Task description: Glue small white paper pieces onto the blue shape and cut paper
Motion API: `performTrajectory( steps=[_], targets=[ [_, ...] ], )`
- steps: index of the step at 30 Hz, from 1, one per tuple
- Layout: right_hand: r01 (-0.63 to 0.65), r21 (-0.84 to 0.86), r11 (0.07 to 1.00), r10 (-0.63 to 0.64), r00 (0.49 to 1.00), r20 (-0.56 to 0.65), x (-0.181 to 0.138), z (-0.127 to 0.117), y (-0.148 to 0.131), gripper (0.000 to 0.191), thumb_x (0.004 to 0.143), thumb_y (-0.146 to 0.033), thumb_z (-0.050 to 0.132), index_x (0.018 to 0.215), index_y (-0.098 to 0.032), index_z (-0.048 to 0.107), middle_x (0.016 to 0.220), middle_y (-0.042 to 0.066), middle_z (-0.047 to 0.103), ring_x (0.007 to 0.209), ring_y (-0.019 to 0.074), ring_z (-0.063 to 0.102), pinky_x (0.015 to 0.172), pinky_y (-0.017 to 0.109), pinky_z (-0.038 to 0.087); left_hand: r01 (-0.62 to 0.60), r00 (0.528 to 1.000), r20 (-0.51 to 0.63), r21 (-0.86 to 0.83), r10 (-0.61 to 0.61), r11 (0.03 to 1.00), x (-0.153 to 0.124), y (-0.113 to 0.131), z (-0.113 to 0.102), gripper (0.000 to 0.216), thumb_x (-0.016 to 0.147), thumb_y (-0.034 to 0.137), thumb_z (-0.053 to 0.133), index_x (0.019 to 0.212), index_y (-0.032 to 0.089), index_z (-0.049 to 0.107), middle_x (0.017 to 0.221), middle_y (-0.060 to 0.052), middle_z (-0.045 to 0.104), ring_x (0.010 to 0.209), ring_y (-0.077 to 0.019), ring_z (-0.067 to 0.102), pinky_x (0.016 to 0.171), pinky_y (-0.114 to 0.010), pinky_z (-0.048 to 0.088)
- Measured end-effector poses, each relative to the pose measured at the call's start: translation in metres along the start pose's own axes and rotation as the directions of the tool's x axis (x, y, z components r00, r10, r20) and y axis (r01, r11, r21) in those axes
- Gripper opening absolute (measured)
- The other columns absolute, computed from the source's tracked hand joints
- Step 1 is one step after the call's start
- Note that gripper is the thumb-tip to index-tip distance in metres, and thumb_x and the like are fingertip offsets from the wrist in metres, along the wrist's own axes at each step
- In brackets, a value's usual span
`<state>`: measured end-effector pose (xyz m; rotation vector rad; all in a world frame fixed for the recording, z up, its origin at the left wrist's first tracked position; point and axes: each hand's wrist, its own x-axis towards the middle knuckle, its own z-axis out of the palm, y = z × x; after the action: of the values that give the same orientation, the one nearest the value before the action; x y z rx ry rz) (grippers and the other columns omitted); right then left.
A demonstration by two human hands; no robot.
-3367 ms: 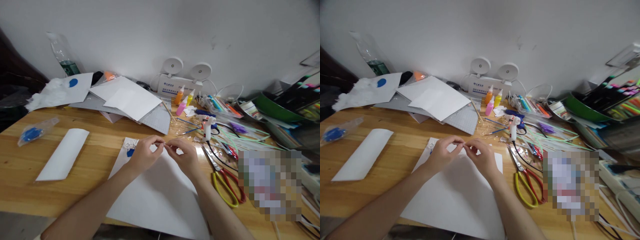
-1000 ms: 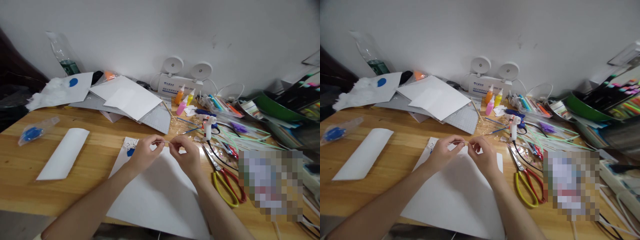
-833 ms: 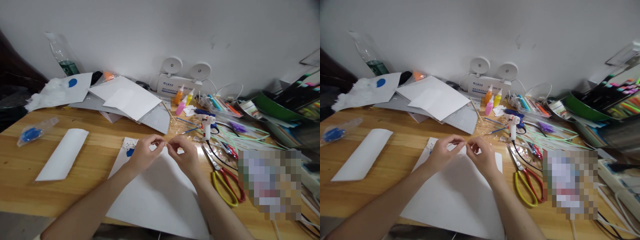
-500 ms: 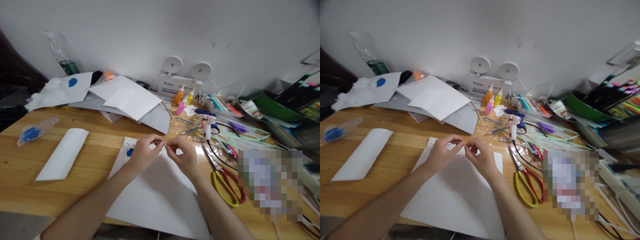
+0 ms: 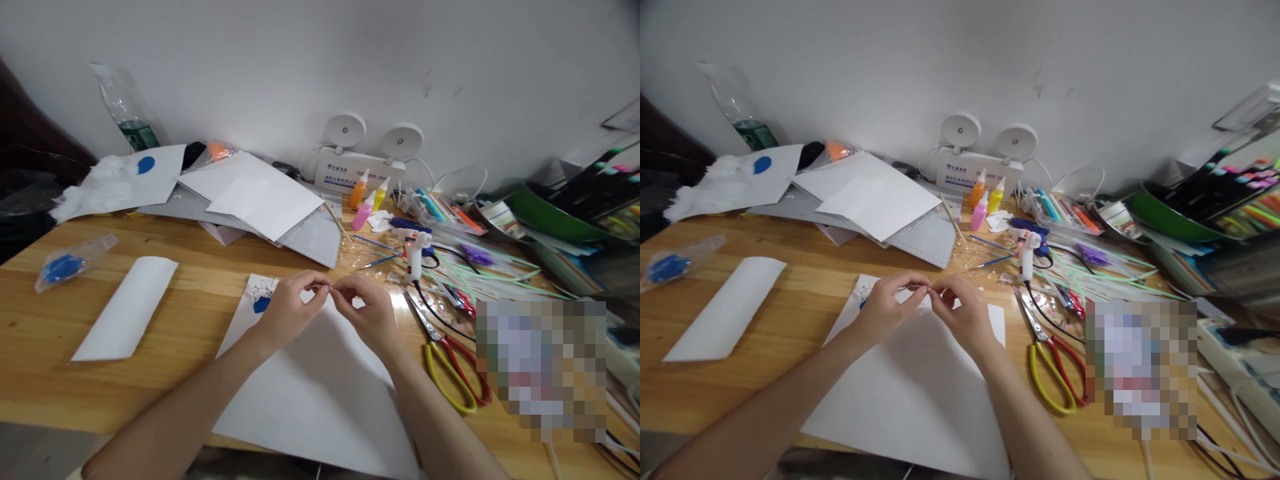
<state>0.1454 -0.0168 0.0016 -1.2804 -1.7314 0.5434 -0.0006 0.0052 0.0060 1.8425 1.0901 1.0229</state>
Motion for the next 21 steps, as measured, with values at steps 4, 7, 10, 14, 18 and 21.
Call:
performTrajectory(
  steps=[4, 7, 10, 14, 18, 21],
  targets=[
    [-0.007, 0.016, 1.000, 0.007, 1.000, 0.005, -0.0002, 0.0001, 0.0005, 0.004, 0.075, -0.017, 0.054, 0.073, -0.018, 0.057, 0.066, 0.000, 0.056, 0.056, 0.0094, 0.049, 0.051, 0.022, 0.040, -0.002, 1.000, 0.010, -0.015, 0.002, 1.000, 0.0005, 0.0005, -0.0004, 0.012, 0.076, 0.017, 0.048, 0.080, 0.018, 0.060, 0.079, 0.000, 0.063, 0.074, -0.0108, 0.057, 0.070, -0.022, 0.045],
    [-0.012, 0.021, 1.000, 0.012, 1.000, -0.010, 0.0001, 0.0000, 0.0005, 0.004, 0.075, -0.017, 0.055, 0.073, -0.019, 0.058, 0.066, 0.000, 0.057, 0.056, 0.0096, 0.049, 0.052, 0.022, 0.040, 0.003, 1.000, 0.009, -0.026, -0.003, 1.000, 0.0006, 0.0004, -0.0009, 0.013, 0.075, 0.016, 0.048, 0.080, 0.018, 0.060, 0.079, 0.000, 0.063, 0.074, -0.0112, 0.057, 0.070, -0.023, 0.045],
    [-0.017, 0.028, 0.999, 0.018, 1.000, -0.026, 0.0002, -0.0001, 0.0009, 0.004, 0.075, -0.018, 0.055, 0.073, -0.019, 0.058, 0.066, 0.000, 0.057, 0.056, 0.0096, 0.049, 0.051, 0.022, 0.040, 0.009, 1.000, 0.000, -0.033, -0.009, 0.999, 0.0006, 0.0004, -0.0012, 0.013, 0.075, 0.016, 0.048, 0.079, 0.018, 0.060, 0.078, 0.000, 0.063, 0.074, -0.0111, 0.057, 0.070, -0.023, 0.045],
    [-0.034, 0.030, 0.999, 0.034, 0.999, -0.024, 0.0002, -0.0006, 0.0011, 0.004, 0.075, -0.018, 0.055, 0.074, -0.019, 0.059, 0.067, 0.000, 0.058, 0.056, 0.0096, 0.049, 0.052, 0.022, 0.040, 0.009, 1.000, -0.004, -0.045, -0.009, 0.999, 0.0006, 0.0013, -0.0013, 0.012, 0.075, 0.016, 0.048, 0.078, 0.018, 0.060, 0.077, 0.000, 0.063, 0.073, -0.0110, 0.057, 0.069, -0.023, 0.045],
    [-0.032, 0.022, 0.999, 0.033, 0.999, -0.021, 0.0000, -0.0004, 0.0003, 0.007, 0.076, -0.018, 0.054, 0.078, -0.019, 0.061, 0.070, 0.001, 0.059, 0.057, 0.0097, 0.049, 0.053, 0.023, 0.040, 0.007, 1.000, -0.001, -0.054, -0.007, 0.999, 0.0008, 0.0020, -0.0015, 0.013, 0.075, 0.016, 0.048, 0.078, 0.018, 0.060, 0.077, 0.000, 0.063, 0.073, -0.0110, 0.057, 0.070, -0.023, 0.045],
    [-0.022, 0.024, 0.999, 0.023, 0.999, -0.037, -0.0004, 0.0002, -0.0005, 0.007, 0.076, -0.017, 0.054, 0.077, -0.019, 0.061, 0.070, 0.001, 0.059, 0.057, 0.0099, 0.049, 0.053, 0.023, 0.040, 0.007, 1.000, -0.001, -0.049, -0.007, 0.999, 0.0008, 0.0022, -0.0012, 0.012, 0.075, 0.017, 0.048, 0.078, 0.018, 0.060, 0.076, 0.000, 0.063, 0.073, -0.0109, 0.057, 0.069, -0.022, 0.044]
  ],
)
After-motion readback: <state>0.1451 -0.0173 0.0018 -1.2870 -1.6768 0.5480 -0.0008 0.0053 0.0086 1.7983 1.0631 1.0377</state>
